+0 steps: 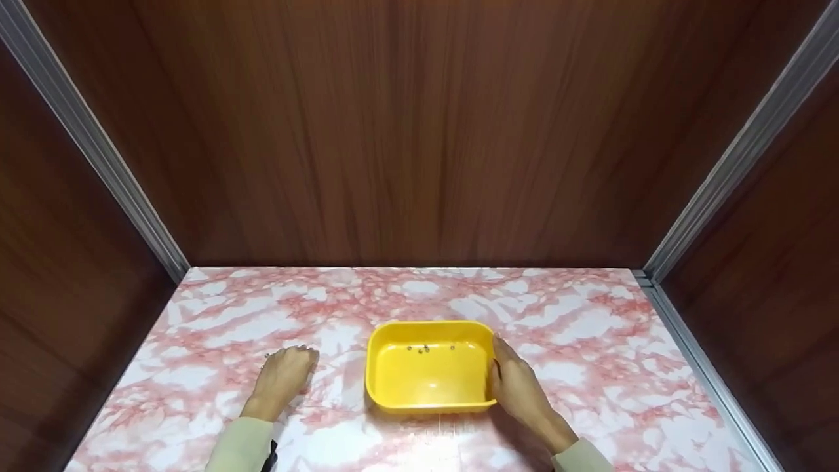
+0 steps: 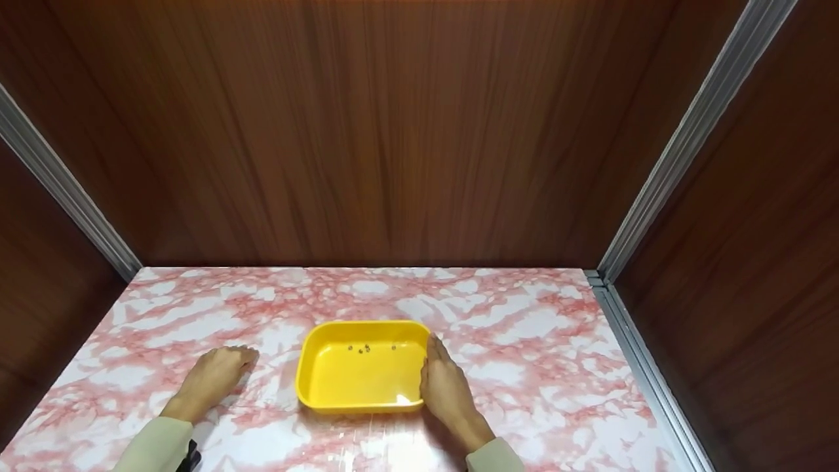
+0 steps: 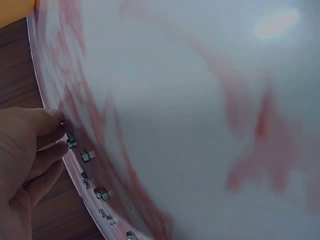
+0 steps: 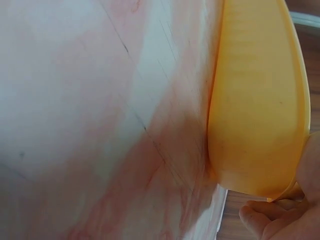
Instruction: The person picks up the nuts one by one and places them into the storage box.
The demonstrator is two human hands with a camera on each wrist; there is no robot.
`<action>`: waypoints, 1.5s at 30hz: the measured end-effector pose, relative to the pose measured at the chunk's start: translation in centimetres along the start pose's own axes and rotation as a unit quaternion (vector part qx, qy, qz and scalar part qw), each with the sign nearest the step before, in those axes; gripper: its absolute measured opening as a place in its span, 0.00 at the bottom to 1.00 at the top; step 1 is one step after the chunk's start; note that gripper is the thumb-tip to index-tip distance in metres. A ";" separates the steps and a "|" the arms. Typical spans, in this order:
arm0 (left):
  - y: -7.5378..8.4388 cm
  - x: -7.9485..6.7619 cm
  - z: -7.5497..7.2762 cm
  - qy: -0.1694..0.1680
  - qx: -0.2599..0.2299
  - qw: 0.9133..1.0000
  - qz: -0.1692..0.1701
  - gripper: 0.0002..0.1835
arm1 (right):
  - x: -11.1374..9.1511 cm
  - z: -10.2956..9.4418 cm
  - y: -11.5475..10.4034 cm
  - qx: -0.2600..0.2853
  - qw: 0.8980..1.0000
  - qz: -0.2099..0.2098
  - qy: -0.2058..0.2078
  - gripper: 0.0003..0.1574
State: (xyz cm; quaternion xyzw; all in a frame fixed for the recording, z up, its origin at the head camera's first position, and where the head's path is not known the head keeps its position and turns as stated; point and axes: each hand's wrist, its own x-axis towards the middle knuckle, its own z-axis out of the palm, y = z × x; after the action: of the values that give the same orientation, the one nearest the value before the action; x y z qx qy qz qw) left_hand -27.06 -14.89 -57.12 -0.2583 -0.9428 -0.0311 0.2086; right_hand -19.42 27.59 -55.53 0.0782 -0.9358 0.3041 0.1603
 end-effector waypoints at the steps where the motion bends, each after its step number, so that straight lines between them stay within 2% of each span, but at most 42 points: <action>1: 0.1 0.1 -0.1 -0.012 0.001 1.000 0.000 0.18 | 0.0 0.0 0.0 -0.002 1.000 0.000 0.001 0.31; 4: 0.2 0.2 -0.4 -0.043 0.001 0.999 -0.003 0.21 | 0.1 0.1 0.0 -0.005 1.000 0.002 0.002 0.31; 7: 0.3 0.4 -0.5 -0.052 0.017 0.998 0.011 0.20 | 0.1 0.1 0.0 -0.005 1.000 0.002 0.000 0.31; 12: 0.4 0.6 -0.4 -0.033 0.053 0.997 0.049 0.14 | 0.1 0.1 0.0 -0.003 1.000 0.000 0.002 0.31; 17: 0.5 0.6 -0.4 -0.035 0.063 0.996 0.057 0.13 | 0.0 0.2 0.0 0.000 1.000 0.001 -0.002 0.32; 25: 0.4 0.6 -0.6 -0.010 0.069 0.995 0.075 0.15 | 0.1 0.3 -0.3 -0.011 1.000 0.010 -0.005 0.31; 30: 0.3 0.7 -0.9 -0.035 0.060 0.996 0.061 0.13 | 0.0 0.2 -0.4 -0.005 1.000 0.011 -0.008 0.31; 33: 0.4 0.8 -1.0 -0.038 0.055 0.997 0.048 0.12 | 0.1 0.1 -0.4 -0.002 1.000 0.009 -0.003 0.31; 39: 1.2 1.1 -1.5 -0.013 0.012 1.000 0.008 0.15 | 0.2 -0.1 -0.3 -0.004 1.000 0.002 0.007 0.31; 45: 2.0 1.6 -1.7 0.007 -0.060 0.998 -0.024 0.10 | 0.2 0.0 -0.1 -0.008 1.000 0.007 0.001 0.31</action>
State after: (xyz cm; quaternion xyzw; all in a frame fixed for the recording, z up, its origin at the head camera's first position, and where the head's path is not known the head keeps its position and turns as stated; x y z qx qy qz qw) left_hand -26.67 -12.69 -55.05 -0.2477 -0.9436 -0.0945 0.1981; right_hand -19.55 27.47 -55.39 0.0701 -0.9386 0.2979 0.1594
